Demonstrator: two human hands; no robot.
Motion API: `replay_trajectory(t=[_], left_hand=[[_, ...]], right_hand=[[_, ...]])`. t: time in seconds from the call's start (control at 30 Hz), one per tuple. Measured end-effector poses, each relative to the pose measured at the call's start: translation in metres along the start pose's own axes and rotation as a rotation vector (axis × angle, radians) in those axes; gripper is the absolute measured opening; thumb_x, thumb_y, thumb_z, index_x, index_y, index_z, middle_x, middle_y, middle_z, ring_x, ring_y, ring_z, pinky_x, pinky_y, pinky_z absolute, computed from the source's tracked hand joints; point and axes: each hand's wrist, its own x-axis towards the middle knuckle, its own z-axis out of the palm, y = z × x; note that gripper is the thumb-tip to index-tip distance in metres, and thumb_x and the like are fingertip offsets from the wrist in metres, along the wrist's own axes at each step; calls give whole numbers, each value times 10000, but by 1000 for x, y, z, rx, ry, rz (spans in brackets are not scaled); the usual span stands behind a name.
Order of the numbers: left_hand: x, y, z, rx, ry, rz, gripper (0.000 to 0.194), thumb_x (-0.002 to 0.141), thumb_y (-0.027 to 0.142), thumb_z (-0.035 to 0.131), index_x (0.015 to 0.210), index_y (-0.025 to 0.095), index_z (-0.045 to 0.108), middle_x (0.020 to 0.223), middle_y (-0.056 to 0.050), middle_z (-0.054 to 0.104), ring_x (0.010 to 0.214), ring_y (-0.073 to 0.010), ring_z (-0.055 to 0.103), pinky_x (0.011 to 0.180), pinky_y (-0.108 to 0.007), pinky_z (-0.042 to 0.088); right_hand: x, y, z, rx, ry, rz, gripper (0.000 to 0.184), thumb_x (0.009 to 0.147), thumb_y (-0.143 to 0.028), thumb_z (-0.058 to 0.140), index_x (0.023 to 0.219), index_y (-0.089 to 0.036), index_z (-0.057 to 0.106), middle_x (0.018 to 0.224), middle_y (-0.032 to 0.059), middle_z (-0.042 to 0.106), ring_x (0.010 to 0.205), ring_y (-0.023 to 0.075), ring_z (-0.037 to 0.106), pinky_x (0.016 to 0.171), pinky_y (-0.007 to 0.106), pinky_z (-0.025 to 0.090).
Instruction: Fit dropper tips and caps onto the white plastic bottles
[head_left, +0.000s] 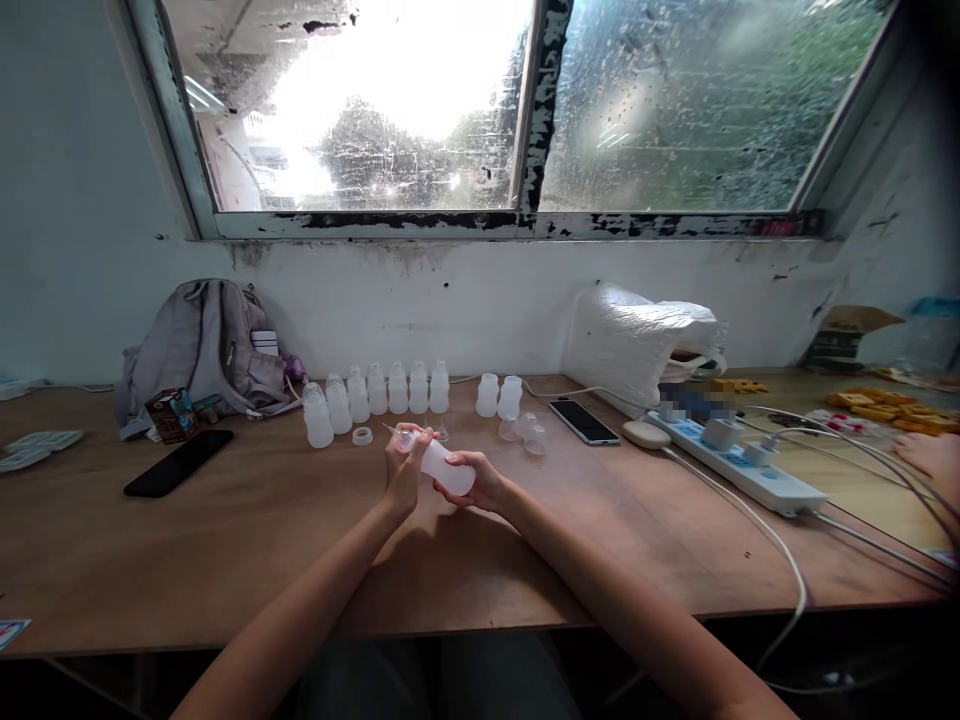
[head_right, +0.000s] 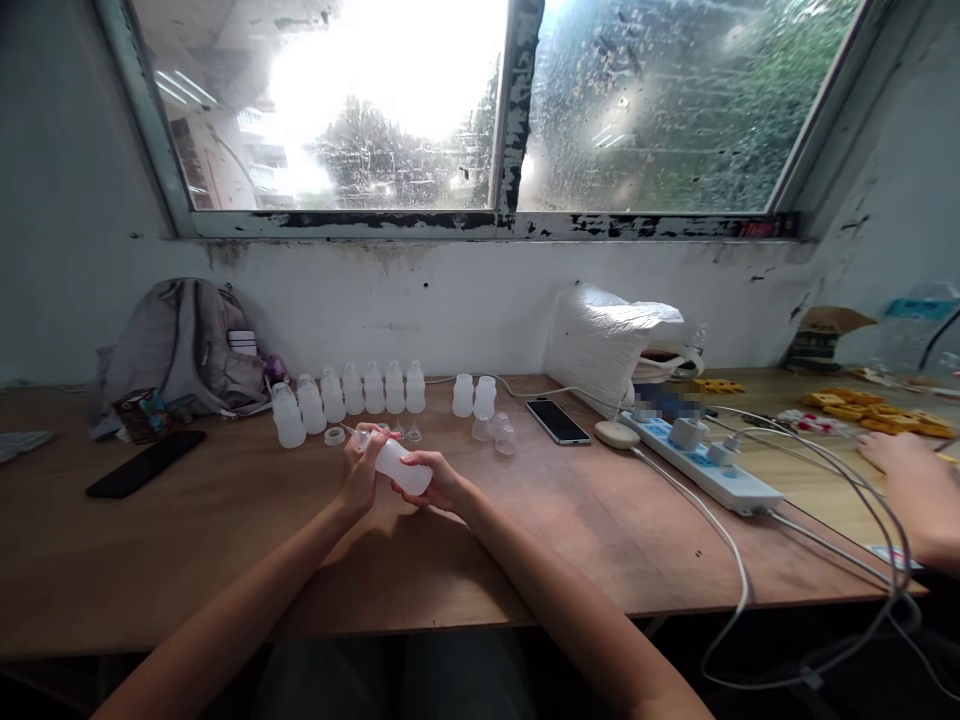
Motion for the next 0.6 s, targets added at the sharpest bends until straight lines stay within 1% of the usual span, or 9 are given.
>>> replay_trajectory(t=[0.07,0.13,0.23,0.3,0.37,0.43,0.47,0.53,0.6], left_hand=[[5,-3,-3,-2,-66,-35,270,685,350,583,858,167,486,832,-47,597,695,-136,574,579,-227,440],[11,-9,-7,-37,-96,-93,398,666,376,608,981,186,455,941,-70,581,752,-150,575,614,-247,453],[17,-22,-13,-77,-116,-210,541,631,406,640,1078,193,422,997,-92,564,843,-178,563,684,-277,457],[20,-28,-16,-82,-144,-256,536,620,400,652,1067,189,445,971,-88,573,854,-184,560,703,-281,454],[22,-31,-18,-73,-151,-233,509,603,366,672,1039,190,477,939,-68,579,836,-172,561,713,-268,449],[23,-31,-21,-48,-140,-176,499,587,326,689,1028,196,497,913,-45,579,817,-152,558,718,-246,441],[24,-30,-22,-32,-135,-152,509,582,310,692,1038,203,496,903,-36,577,807,-142,555,714,-238,438],[26,-29,-25,3,-139,-128,555,576,286,697,1079,219,472,897,-29,571,792,-133,550,699,-230,436],[28,-30,-27,38,-143,-121,605,564,268,707,1109,226,448,912,-34,568,795,-136,546,688,-231,435]], right_hand=[[-1,-3,1,-37,78,-35,380,720,-466,388,831,-113,476,561,39,526,351,76,393,306,184,230],[0,-5,2,-112,233,-135,409,750,-508,373,893,-137,470,627,42,547,419,96,448,347,194,305],[4,-4,1,-314,449,-327,417,755,-518,402,980,-177,483,844,53,574,654,132,531,508,223,418],[7,-2,0,-441,440,-365,452,775,-529,357,1029,-184,500,942,55,567,787,148,529,627,250,433],[8,1,-4,-574,371,-349,496,807,-527,266,1058,-180,516,945,64,573,829,164,527,697,293,422],[9,1,-11,-815,438,-406,463,820,-484,268,1032,-183,548,954,77,567,885,189,508,770,341,390],[8,0,-16,-979,542,-465,408,814,-445,313,1011,-189,562,989,85,551,938,206,479,817,363,356],[5,-4,-30,-1311,849,-568,307,773,-344,418,998,-195,566,1094,105,487,1049,245,385,892,402,263],[-1,-11,-46,-1511,1126,-537,321,746,-251,430,1044,-175,523,1170,127,418,1102,271,320,902,433,210]])
